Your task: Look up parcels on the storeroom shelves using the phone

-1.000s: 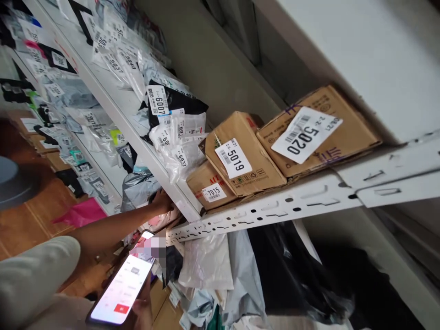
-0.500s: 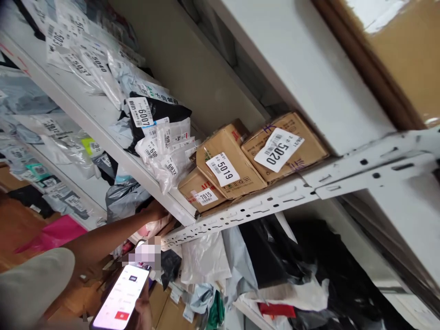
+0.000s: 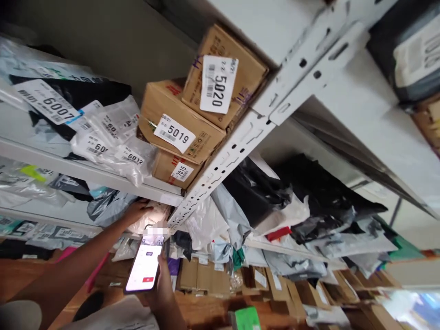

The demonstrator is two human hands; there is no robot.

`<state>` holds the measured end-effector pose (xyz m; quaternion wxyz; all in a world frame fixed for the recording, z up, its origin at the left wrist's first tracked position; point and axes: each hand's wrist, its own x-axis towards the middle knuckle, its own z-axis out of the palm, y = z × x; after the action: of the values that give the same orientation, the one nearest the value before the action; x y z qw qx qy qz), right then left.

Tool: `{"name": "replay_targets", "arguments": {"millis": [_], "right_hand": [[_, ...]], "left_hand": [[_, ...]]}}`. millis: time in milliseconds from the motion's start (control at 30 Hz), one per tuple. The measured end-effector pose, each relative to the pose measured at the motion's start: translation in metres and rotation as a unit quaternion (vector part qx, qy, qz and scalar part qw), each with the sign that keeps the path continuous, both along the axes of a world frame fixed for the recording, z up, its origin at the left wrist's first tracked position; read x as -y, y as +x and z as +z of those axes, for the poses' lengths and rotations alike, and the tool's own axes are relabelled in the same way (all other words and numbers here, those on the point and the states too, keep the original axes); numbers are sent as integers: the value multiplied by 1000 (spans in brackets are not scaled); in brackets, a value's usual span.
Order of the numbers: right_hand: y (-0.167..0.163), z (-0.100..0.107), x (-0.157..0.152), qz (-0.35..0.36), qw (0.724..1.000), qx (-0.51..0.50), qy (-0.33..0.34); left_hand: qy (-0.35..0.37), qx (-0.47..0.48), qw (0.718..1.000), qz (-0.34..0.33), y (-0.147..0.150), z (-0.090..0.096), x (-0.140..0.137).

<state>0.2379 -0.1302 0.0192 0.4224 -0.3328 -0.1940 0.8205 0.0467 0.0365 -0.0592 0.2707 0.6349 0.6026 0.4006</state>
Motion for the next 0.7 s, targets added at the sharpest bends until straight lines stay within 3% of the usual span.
{"name": "replay_targets", "arguments": {"millis": [333, 700], "right_hand": [[-41, 14, -48, -44, 997, 1, 64], [-40, 19, -56, -62, 994, 9, 90]], "left_hand": [[2, 10, 996, -90, -11, 24, 2], [5, -8, 996, -87, -10, 28, 2]]}}
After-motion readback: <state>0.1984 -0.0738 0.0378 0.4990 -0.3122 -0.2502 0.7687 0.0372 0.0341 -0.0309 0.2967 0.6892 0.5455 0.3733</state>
